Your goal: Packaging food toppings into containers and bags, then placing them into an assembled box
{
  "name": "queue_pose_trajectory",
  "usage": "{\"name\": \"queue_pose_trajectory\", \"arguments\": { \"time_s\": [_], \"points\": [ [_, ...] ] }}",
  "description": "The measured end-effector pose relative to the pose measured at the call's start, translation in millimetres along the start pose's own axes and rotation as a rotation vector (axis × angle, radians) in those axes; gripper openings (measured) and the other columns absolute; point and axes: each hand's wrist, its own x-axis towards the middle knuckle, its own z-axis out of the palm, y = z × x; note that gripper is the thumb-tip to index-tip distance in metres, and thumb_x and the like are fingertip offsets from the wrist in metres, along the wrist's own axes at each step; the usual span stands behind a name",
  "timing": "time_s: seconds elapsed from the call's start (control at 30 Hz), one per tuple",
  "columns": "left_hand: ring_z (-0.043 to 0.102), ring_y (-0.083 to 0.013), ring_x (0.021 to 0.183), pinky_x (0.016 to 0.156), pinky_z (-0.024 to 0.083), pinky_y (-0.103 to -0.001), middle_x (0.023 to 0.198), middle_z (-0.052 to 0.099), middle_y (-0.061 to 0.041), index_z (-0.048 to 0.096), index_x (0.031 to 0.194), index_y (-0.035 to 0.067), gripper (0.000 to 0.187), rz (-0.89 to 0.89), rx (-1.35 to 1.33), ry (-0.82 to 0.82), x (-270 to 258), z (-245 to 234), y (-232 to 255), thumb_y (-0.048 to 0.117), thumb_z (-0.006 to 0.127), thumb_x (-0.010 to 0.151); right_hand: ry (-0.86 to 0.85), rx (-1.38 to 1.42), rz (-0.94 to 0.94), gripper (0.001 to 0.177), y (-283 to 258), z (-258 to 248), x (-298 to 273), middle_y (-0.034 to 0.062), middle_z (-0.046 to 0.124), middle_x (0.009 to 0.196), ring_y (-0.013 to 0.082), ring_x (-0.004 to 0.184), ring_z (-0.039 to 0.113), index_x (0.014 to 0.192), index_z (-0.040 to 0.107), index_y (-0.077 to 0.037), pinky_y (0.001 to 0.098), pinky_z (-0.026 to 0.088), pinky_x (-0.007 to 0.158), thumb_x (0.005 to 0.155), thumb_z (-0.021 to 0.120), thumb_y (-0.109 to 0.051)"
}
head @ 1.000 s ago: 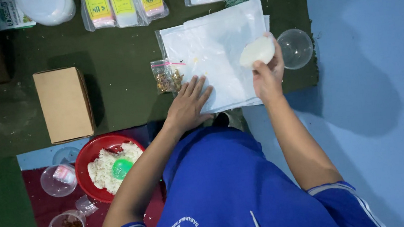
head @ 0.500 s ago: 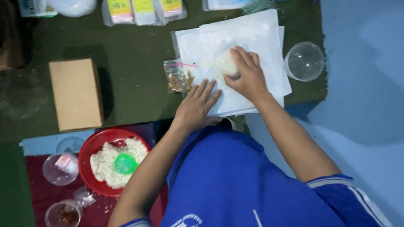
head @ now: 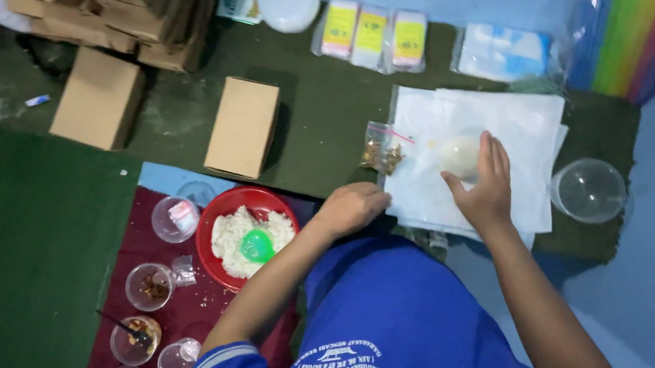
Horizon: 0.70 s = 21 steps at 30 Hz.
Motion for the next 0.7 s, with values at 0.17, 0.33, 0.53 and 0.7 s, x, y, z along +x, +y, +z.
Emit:
{"name": "queue_pose_trajectory", "arguments": {
  "time_s": [0.17,0.33,0.53,0.7],
  "points": [
    [0.075,-0.0221,0.084,0.074,0.060,-0.036,0.086,0.075,-0.001,0.075,0.098,0.022,0.010,-0.222,0.079,0.123,0.1,-97.6,-26.2,0.031,0.072,0.095,0.048,0.158,-0.196,0.082,-45.4,21.3,40.7,0.0337,0.059,0.137,0.0509,0.127,0.057,0.145,0.054,0.013,0.0544,0.046,0.110,0.085,0.086,-0.033],
    [0.071,-0.0261,0.106,0.094,0.057,-0.038,0.105,0.072,-0.007,0.073,0.114,0.016,0.026,-0.343,0.407,0.337,-7.5,-171.5,-95.6,0.031,0.074,0.093,-0.009,0.325,-0.303,0.082,-131.6,45.0,115.5,0.0294,0.059,0.140,0.0482,0.131,0.056,0.147,0.054,0.008,0.0535,0.045,0.112,0.081,0.089,-0.026],
    [0.056,-0.0446,0.128,0.112,0.045,-0.050,0.129,0.059,-0.026,0.061,0.134,-0.002,0.052,-0.442,0.558,0.473,22.9,-295.3,-149.5,0.022,0.078,0.091,-0.126,0.448,-0.426,0.074,-235.0,81.8,208.8,0.0296,0.058,0.142,0.0464,0.135,0.054,0.148,0.052,0.007,0.0544,0.040,0.115,0.090,0.084,-0.027],
    [0.032,-0.0484,0.145,0.114,0.041,-0.057,0.152,0.039,-0.031,0.048,0.144,0.000,0.067,-0.685,0.559,0.340,41.6,-337.8,-212.3,0.044,0.073,0.100,-0.364,0.413,-0.288,0.078,-287.0,125.0,255.3,0.0241,0.048,0.155,0.0367,0.146,0.043,0.153,0.042,0.005,0.0474,0.034,0.121,0.096,0.074,-0.038]
  ]
}}
